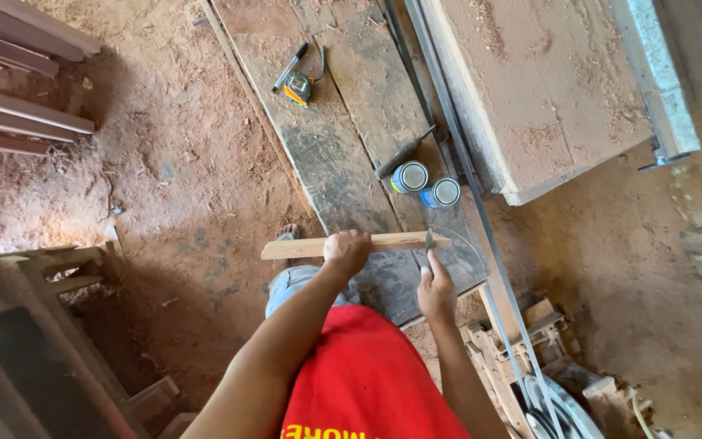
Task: The person assembles a wooden frame by fitting a piece of wood into a jig on a workbench. They then move to a table saw, pick up a separate wooden plank, and apply wood glue to its surface using a small brush.
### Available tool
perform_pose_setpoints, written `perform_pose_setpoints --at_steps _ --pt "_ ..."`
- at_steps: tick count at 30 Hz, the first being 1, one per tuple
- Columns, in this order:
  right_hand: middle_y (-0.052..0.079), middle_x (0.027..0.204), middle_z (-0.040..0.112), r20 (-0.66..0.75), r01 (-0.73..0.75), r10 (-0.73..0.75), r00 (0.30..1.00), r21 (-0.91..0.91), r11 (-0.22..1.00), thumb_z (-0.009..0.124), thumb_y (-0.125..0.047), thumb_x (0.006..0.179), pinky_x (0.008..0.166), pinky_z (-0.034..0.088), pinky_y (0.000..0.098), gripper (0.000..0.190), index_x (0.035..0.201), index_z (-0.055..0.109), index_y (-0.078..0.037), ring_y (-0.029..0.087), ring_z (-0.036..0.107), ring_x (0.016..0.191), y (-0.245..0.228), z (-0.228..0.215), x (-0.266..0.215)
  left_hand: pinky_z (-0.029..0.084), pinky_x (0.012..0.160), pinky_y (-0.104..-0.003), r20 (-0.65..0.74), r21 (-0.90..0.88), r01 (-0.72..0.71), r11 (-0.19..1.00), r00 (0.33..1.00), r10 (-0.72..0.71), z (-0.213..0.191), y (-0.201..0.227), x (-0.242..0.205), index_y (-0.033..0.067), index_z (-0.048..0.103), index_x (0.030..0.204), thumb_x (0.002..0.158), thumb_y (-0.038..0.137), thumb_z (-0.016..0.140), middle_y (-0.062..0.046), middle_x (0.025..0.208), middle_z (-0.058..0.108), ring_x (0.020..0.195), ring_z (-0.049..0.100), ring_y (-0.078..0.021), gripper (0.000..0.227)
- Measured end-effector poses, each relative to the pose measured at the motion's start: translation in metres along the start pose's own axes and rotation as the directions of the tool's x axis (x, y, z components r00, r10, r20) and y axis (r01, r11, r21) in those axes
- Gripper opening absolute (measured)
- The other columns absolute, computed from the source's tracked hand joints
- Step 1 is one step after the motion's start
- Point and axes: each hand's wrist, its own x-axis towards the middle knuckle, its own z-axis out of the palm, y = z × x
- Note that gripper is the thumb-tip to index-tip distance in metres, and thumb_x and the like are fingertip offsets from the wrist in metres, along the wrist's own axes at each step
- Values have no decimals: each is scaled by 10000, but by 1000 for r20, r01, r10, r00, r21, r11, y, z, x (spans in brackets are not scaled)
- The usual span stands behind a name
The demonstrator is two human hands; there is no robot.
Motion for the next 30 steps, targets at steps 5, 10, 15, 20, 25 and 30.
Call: perform_pose_setpoints --at_steps 5,10,15,20,25,30 --pt "106 942 806 264 -362 349 899 2 932 543 -270 960 863 598 406 448 1381 676 -347 275 760 938 -39 -59 -16 517 473 -469 -42 67 -57 996 997 60 10 -2 -1 233 653 837 882 272 611 -29 674 588 578 679 -258 73" --pt "146 899 783 236 -373 319 918 240 896 468 -216 1014 483 515 275 490 1497 546 -203 177 665 553 -18 -42 18 492 426 -484 -49 100 -61 993 997 66 7 2 -10 201 646 840 828 240 620 -39 712 585 577 669 -280 49" --pt "172 875 766 52 -243 241 969 31 970 541 -172 973 548 548 436 476 1431 625 -273 325 685 634 12 3 15 482 409 -473 -103 120 -65 991 992 78 17 2 -11 202 638 822 801 239 617 -35 698 568 559 657 -264 47" --pt "216 950 770 211 -232 295 932 -278 932 492 -267 973 865 595 553 493 1415 608 -451 428 730 924 -18 -38 -14 443 389 -458 -220 184 -40 982 972 80 8 5 -11 223 619 756 752 223 629 -23 664 535 517 610 -233 11" --pt "121 1136 773 343 -141 192 919 -168 976 557 -263 936 926 589 492 462 1377 686 -315 353 721 1068 43 -44 -44 406 391 -447 -338 232 -39 972 934 118 18 3 -11 224 595 703 762 193 588 -48 619 501 490 561 -256 66" --pt "112 1020 655 464 -526 474 749 -19 850 551 -228 994 586 464 305 601 1570 391 -160 174 585 719 -43 -99 -39 592 586 -397 532 5 0 1000 847 -2 -99 7 15 84 665 1154 1051 249 542 -133 983 724 758 707 -238 230"
